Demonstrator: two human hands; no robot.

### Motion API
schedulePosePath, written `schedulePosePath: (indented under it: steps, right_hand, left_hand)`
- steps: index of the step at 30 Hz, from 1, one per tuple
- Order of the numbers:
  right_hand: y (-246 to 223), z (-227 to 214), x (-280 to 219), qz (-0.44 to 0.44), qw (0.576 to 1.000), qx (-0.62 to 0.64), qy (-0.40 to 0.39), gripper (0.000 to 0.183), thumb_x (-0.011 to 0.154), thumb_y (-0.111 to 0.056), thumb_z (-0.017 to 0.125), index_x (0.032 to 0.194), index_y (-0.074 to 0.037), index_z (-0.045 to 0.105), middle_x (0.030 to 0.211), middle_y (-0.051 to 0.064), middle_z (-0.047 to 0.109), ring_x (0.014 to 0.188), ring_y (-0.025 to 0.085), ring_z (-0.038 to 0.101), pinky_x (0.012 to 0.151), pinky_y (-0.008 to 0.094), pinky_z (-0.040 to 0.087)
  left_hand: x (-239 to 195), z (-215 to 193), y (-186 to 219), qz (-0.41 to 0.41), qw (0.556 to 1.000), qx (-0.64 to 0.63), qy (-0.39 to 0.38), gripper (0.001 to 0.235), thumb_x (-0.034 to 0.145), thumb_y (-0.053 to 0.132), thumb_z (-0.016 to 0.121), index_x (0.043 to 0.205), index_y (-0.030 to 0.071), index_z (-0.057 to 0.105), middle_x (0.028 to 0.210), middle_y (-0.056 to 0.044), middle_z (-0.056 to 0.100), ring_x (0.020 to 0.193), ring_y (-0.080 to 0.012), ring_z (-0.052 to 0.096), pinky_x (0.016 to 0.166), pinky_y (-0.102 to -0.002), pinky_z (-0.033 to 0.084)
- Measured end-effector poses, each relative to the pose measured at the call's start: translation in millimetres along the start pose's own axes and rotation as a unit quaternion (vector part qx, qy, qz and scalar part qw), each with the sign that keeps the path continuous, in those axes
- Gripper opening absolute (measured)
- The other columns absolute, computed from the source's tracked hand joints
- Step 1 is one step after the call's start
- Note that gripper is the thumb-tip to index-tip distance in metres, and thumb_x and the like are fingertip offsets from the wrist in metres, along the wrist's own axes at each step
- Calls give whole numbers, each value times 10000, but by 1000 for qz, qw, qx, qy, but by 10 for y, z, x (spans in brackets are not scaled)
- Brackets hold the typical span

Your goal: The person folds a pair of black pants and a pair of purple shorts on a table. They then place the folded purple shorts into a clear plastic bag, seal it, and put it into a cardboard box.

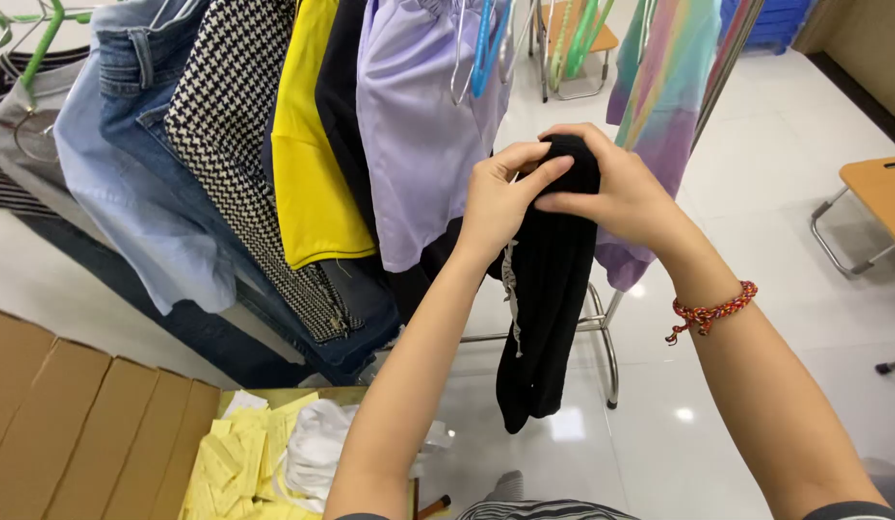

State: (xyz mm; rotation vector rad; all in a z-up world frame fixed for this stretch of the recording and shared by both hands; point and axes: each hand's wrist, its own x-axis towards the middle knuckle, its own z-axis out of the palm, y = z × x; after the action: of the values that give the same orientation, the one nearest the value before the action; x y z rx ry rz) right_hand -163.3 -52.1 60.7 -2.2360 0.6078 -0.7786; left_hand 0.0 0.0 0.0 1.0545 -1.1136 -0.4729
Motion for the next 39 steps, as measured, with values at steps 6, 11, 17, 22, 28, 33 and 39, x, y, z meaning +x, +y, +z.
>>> schedulePosePath:
  steps: [6,11,17,22,28,33,39]
  right_hand:
    - [390,-234,-309,-71,990,124,-9,375,922,-9,801,1271,-139,758,1051,39,754,1016,120,649,926,332,549]
    - [609,-286,-709,-63,973,218,-32,278,1006,-22,750,1273,-95,727,1086,52,750,1026,123,672,978,326,550]
    - [570,-201,-1033,-95,949,295,-59,209,1056,-24,695,1261,-59,708,1132,64,750,1085,134,672,1063,349,522]
    - [626,-200,-1214,-151,944,287,-58,207,1074,-14,700,1280,-34,693,1171,85,747,1126,150,662,1081,365,508]
    - [539,-275,-1833,-58,978,181,-82,99,1108,-208,661,1150,-130,704,1103,-39,688,1041,76,590,966,249,471]
    - [449,-192,-2748,1,958,146,-247,209,955,-104,716,1161,-126,746,1232,1,722,1204,140,632,1099,298,448]
    - [183,24,-3600,-105,915,167,-353,348,749,-173,927,1038,-135,738,1136,1,665,1076,144,614,1049,293,424]
  left_hand:
    - [-647,258,231,37,997,50,50,194,1046,332,760,1190,220,827,1164,-1,638,1079,-91,600,1040,-341,524]
    - [-1781,132,-367,-59,986,149,36,389,945,459,803,1228,193,776,1391,-92,583,1246,-317,562,1053,-486,511]
    - [-2896,428,-248,-261,921,289,-21,625,837,514,877,1203,30,733,1544,-220,543,1456,-482,465,1199,-644,332]
    - [-3527,339,-328,-265,909,305,103,302,921,333,865,1060,65,839,1151,-141,796,1073,-370,752,849,-424,638]
    - [-4199,175,1079,-273,882,358,137,313,957,376,793,833,90,769,760,37,582,703,-95,486,688,-286,358]
    - [-5029,75,1647,-291,826,481,32,559,982,456,777,688,101,462,669,-24,509,659,-172,469,634,-381,318]
    - [-5903,166,2492,-357,754,547,78,405,938,537,735,859,142,784,883,-46,768,850,-261,700,714,-410,447]
